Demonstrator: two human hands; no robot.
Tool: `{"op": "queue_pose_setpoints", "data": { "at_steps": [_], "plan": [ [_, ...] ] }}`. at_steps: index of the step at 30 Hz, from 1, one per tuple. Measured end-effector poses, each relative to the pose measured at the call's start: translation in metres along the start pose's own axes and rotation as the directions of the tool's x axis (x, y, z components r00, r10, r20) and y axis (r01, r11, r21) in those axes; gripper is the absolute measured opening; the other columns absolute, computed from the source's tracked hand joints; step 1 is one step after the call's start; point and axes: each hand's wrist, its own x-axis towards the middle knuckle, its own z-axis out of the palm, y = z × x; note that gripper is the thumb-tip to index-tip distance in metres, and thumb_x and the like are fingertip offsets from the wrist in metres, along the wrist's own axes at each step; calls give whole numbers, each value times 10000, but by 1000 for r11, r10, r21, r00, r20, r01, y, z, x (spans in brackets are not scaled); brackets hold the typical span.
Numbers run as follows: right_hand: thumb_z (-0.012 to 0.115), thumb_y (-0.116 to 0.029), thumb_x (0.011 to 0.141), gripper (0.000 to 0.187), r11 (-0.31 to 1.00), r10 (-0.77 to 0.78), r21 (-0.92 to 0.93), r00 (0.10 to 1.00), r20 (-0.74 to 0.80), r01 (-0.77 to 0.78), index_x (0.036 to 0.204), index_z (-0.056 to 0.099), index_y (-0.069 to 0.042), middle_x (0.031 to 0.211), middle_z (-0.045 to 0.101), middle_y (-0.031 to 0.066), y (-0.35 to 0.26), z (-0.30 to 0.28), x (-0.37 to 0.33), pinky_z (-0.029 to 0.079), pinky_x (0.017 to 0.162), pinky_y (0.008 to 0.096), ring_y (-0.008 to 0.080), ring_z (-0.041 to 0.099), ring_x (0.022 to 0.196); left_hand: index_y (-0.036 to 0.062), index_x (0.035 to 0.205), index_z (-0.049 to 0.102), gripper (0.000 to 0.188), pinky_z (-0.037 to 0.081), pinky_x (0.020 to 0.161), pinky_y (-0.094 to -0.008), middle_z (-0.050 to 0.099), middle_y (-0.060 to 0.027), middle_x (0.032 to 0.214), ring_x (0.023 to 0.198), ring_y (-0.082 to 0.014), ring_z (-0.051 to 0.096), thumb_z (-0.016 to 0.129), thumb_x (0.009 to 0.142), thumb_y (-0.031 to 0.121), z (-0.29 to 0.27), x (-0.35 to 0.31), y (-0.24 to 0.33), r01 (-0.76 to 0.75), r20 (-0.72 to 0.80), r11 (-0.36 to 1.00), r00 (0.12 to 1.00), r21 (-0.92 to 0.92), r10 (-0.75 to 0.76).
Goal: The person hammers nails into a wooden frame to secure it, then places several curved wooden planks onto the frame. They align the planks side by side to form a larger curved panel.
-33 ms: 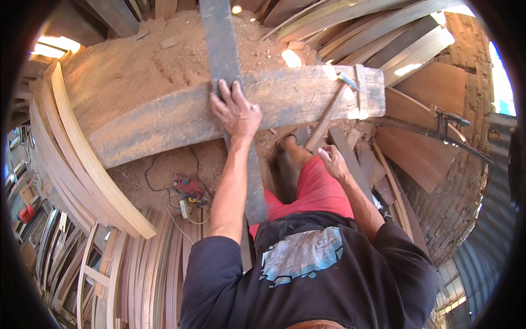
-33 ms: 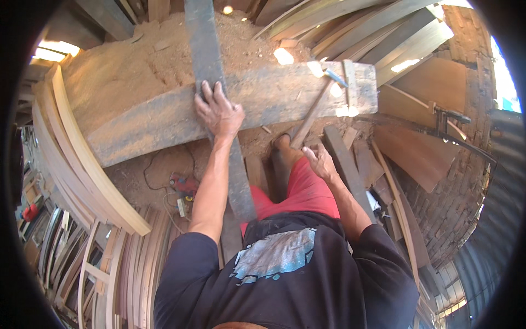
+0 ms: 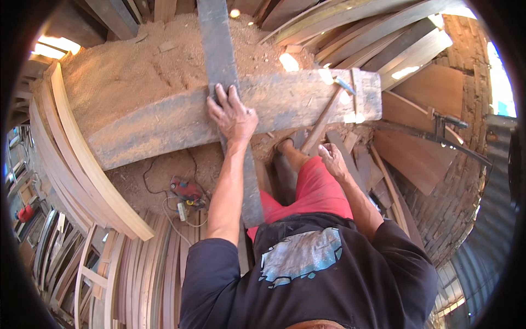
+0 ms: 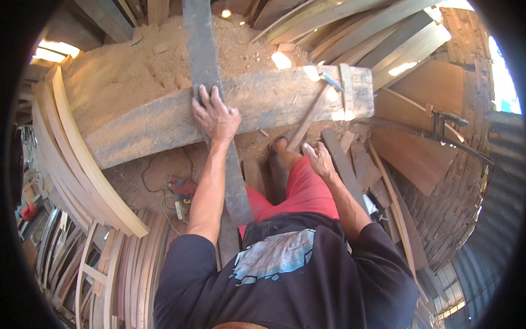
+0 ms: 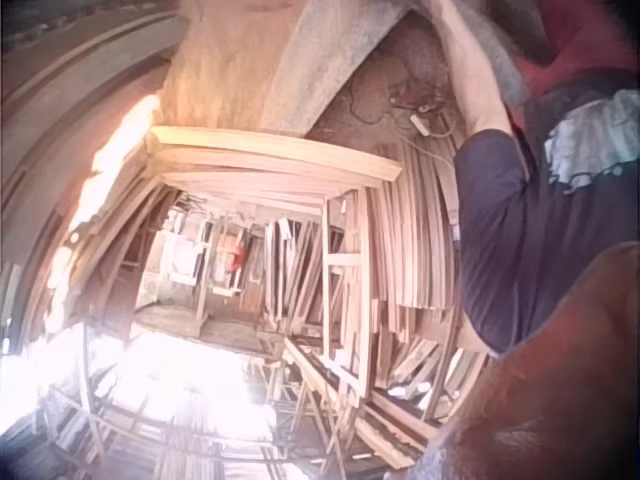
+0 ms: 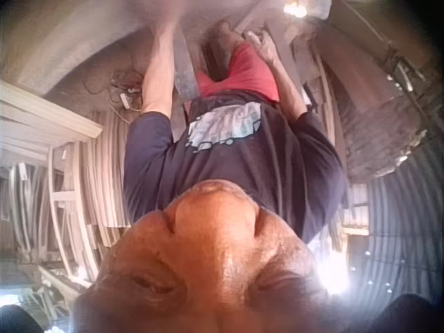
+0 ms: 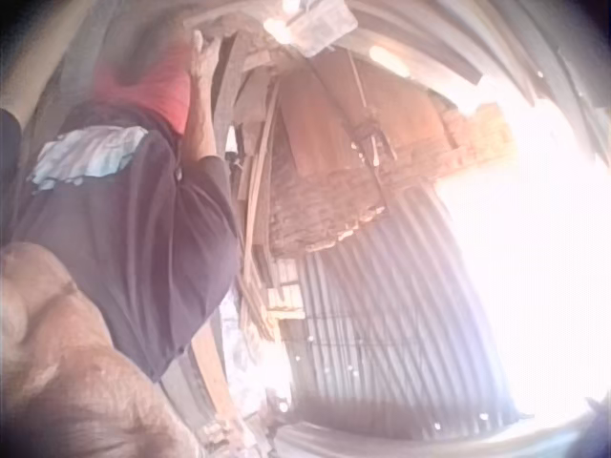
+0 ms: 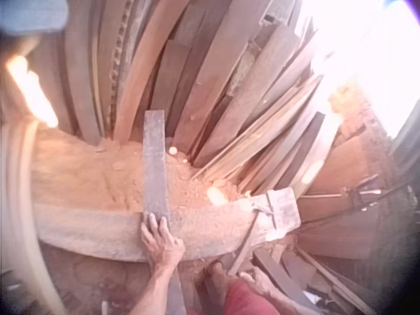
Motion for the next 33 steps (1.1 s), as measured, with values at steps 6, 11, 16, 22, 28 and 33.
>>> {"op": "queue_pose_setpoints", "data": {
  "at_steps": [6, 11, 16, 22, 28, 33],
  "plan": [
    [572, -493, 1002, 561, 958, 66, 258, 972, 225, -124, 1214, 639, 22, 1056, 717, 140, -35, -4, 50, 517, 760, 346, 204, 669, 842, 43, 1511, 324, 821, 241, 1153, -642, 258, -324, 1575, 1419, -545, 273, 694, 813, 267, -2, 0, 9, 41, -33, 997, 999, 60, -39],
    [545, -459, 1017, 539, 913, -323, -116, 867, 379, 391, 1084, 686, 56, 980, 728, 181, -40, -19, 45, 529, 796, 390, 241, 693, 865, 34, 1554, 264, 789, 235, 1165, -627, 205, -349, 1590, 1440, -532, 260, 639, 934, 345, -1, 5, 15, 104, 80, 965, 989, 242, -127],
    [533, -381, 992, 460, 918, -301, -181, 917, 263, 354, 1104, 687, 38, 1063, 704, 271, -45, -120, 20, 504, 892, 477, 428, 665, 1038, 50, 1586, 179, 794, 185, 1199, -614, 105, -340, 1627, 1493, -540, 152, 595, 978, 349, -3, 15, 18, 156, 234, 924, 940, 350, -247],
    [535, -363, 983, 446, 995, -37, 72, 942, -334, 64, 1130, 687, 30, 1081, 708, 269, 60, -230, -29, 505, 928, 465, 422, 668, 1068, 61, 1623, -17, 957, 72, 1245, -575, -37, -338, 1648, 1537, -502, 9, 578, 978, 445, 0, 42, 13, 40, 514, 876, 796, 480, -318],
    [555, -399, 962, 424, 925, 277, 367, 830, -484, -94, 1089, 699, -22, 1105, 697, 254, 143, -237, -135, 508, 927, 465, 415, 661, 1078, 21, 1488, 427, 730, 436, 1071, -537, 403, -344, 1517, 1381, -427, 473, 659, 921, 419, 34, 134, -9, -420, 813, 727, 50, 544, -580],
    [562, -434, 959, 432, 756, 632, 506, 668, -394, -416, 1146, 684, -63, 1202, 686, 214, 210, -183, -189, 492, 969, 494, 403, 639, 1144, -5, 1192, 675, 497, 481, 997, -505, 619, -279, 1279, 1163, -406, 609, 622, 920, 408, 78, 130, 130, 97, 575, 993, 810, 62, -115]
  ]
}}
